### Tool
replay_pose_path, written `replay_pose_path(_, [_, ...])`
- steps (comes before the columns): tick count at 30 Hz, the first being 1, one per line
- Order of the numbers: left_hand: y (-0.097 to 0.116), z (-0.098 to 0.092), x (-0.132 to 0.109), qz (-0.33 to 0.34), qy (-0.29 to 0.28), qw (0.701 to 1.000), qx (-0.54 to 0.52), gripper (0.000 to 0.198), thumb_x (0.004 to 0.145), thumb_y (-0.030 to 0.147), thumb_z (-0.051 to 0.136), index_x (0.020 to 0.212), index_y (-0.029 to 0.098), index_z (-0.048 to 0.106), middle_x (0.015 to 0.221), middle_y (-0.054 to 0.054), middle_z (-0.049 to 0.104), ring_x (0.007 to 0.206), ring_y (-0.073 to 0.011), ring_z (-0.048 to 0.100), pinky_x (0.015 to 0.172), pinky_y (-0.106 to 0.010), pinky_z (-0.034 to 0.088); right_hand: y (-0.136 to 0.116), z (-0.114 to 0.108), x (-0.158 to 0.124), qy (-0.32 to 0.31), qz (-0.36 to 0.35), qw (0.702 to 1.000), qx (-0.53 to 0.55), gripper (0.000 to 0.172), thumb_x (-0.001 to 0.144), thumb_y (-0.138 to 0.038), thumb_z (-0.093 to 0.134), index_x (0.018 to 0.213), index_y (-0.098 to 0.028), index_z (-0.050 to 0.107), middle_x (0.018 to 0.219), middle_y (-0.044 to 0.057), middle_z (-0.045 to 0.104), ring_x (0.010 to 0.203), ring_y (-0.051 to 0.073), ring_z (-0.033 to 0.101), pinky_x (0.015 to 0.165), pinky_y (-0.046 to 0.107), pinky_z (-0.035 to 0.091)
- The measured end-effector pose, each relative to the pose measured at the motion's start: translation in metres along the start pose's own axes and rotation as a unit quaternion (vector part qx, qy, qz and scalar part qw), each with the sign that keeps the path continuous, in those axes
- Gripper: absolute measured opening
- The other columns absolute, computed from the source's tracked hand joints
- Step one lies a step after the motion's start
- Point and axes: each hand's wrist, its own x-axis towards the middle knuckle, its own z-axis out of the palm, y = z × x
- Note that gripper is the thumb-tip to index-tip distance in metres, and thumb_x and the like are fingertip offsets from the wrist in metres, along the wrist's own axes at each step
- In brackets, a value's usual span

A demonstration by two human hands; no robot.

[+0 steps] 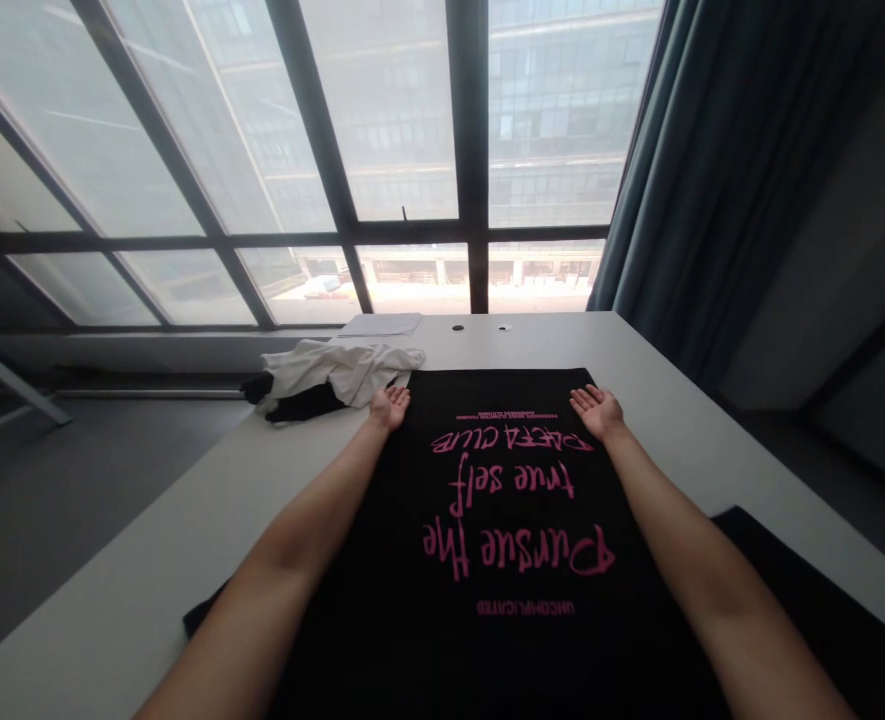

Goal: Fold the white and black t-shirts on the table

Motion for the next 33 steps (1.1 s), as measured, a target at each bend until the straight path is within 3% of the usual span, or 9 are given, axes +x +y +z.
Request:
replay_pose_path(4, [0.001, -0.001, -0.034, 0.014, -0.031, 0.999, 0.001, 0.037, 0.108, 0.032, 0.027, 0.13, 0.02, 0.053, 0.124, -0.011, 0.065, 0.112, -0.0186, 0.066, 0.094, -0.03, 0.055, 0.016, 0.01, -0.04, 0.014, -0.03, 0.999, 0.021, 0.036, 0.101, -0.037, 0.026, 0.115, -0.026, 0.056, 0.129, 0.006, 0.064, 0.119, 0.012, 0.059, 0.102, 0.033, 0.05])
replay_pose_path(11, [-0.129, -0.011, -0.134, -0.109, -0.149, 0.981, 0.057, 0.031, 0.105, 0.032, 0.041, 0.12, 0.017, 0.063, 0.123, -0.016, 0.068, 0.11, -0.0236, 0.069, 0.093, -0.036, 0.058, 0.139, 0.045, -0.151, -0.159, 0.139, 0.977, 0.001, 0.03, 0.1, -0.036, 0.043, 0.119, -0.019, 0.06, 0.12, 0.013, 0.068, 0.116, 0.022, 0.065, 0.098, 0.044, 0.055])
replay_pose_path(14, [-0.122, -0.038, -0.151, -0.114, -0.12, 0.984, 0.071, 0.033, 0.106, 0.032, 0.037, 0.121, 0.017, 0.062, 0.122, -0.018, 0.067, 0.109, -0.0237, 0.07, 0.09, -0.036, 0.059, 0.115, 0.017, -0.171, -0.114, 0.137, 0.984, -0.009, 0.031, 0.101, -0.034, 0.043, 0.121, -0.018, 0.059, 0.124, 0.016, 0.066, 0.115, 0.024, 0.066, 0.095, 0.048, 0.056])
replay_pose_path(19, [-0.045, -0.077, -0.144, -0.04, -0.033, 0.997, 0.062, 0.038, 0.108, 0.032, 0.027, 0.121, 0.019, 0.06, 0.128, -0.014, 0.064, 0.111, -0.0185, 0.068, 0.091, -0.03, 0.057, 0.008, -0.052, -0.173, 0.031, 0.002, 0.999, 0.02, 0.035, 0.104, -0.036, 0.027, 0.128, -0.024, 0.05, 0.144, 0.01, 0.053, 0.128, 0.015, 0.056, 0.101, 0.037, 0.053])
replay_pose_path(21, [-0.035, -0.079, -0.15, -0.02, -0.015, 0.998, 0.059, 0.038, 0.107, 0.03, 0.026, 0.121, 0.02, 0.06, 0.126, -0.012, 0.066, 0.112, -0.0182, 0.068, 0.092, -0.03, 0.056, -0.006, -0.06, -0.179, 0.06, -0.036, 0.997, 0.03, 0.038, 0.105, -0.037, 0.023, 0.13, -0.027, 0.049, 0.147, 0.005, 0.051, 0.133, 0.011, 0.051, 0.104, 0.033, 0.05])
replay_pose_path(24, [-0.062, -0.07, -0.178, -0.043, -0.062, 0.995, 0.06, 0.034, 0.105, 0.03, 0.033, 0.118, 0.019, 0.063, 0.12, -0.013, 0.069, 0.109, -0.0216, 0.069, 0.09, -0.034, 0.058, 0.028, -0.044, -0.2, 0.022, -0.02, 0.999, 0.028, 0.031, 0.102, -0.037, 0.039, 0.123, -0.023, 0.057, 0.138, 0.009, 0.06, 0.128, 0.018, 0.056, 0.104, 0.039, 0.05])
replay_pose_path(26, [-0.095, -0.063, -0.203, -0.108, -0.158, 0.98, 0.062, 0.036, 0.106, 0.034, 0.034, 0.118, 0.017, 0.064, 0.124, -0.015, 0.068, 0.112, -0.0243, 0.068, 0.091, -0.036, 0.058, 0.069, -0.027, -0.22, -0.066, 0.065, 0.996, 0.013, 0.031, 0.1, -0.038, 0.045, 0.122, -0.021, 0.06, 0.132, 0.013, 0.064, 0.126, 0.023, 0.059, 0.102, 0.045, 0.053])
replay_pose_path(29, [-0.129, -0.064, -0.23, -0.179, -0.182, 0.962, 0.095, 0.037, 0.107, 0.036, 0.034, 0.123, 0.017, 0.062, 0.126, -0.017, 0.067, 0.115, -0.0253, 0.068, 0.092, -0.037, 0.059, 0.111, -0.019, -0.244, -0.141, 0.165, 0.976, 0.007, 0.035, 0.101, -0.04, 0.046, 0.128, -0.021, 0.057, 0.137, 0.014, 0.06, 0.129, 0.025, 0.058, 0.099, 0.047, 0.055])
replay_pose_path(33, [-0.103, -0.097, -0.23, -0.159, -0.121, 0.975, 0.094, 0.037, 0.107, 0.033, 0.031, 0.131, 0.02, 0.055, 0.128, -0.018, 0.066, 0.117, -0.026, 0.067, 0.092, -0.04, 0.06, 0.074, -0.065, -0.245, -0.079, 0.114, 0.99, 0.029, 0.035, 0.101, -0.036, 0.043, 0.133, -0.024, 0.05, 0.142, 0.015, 0.056, 0.129, 0.026, 0.057, 0.095, 0.052, 0.057])
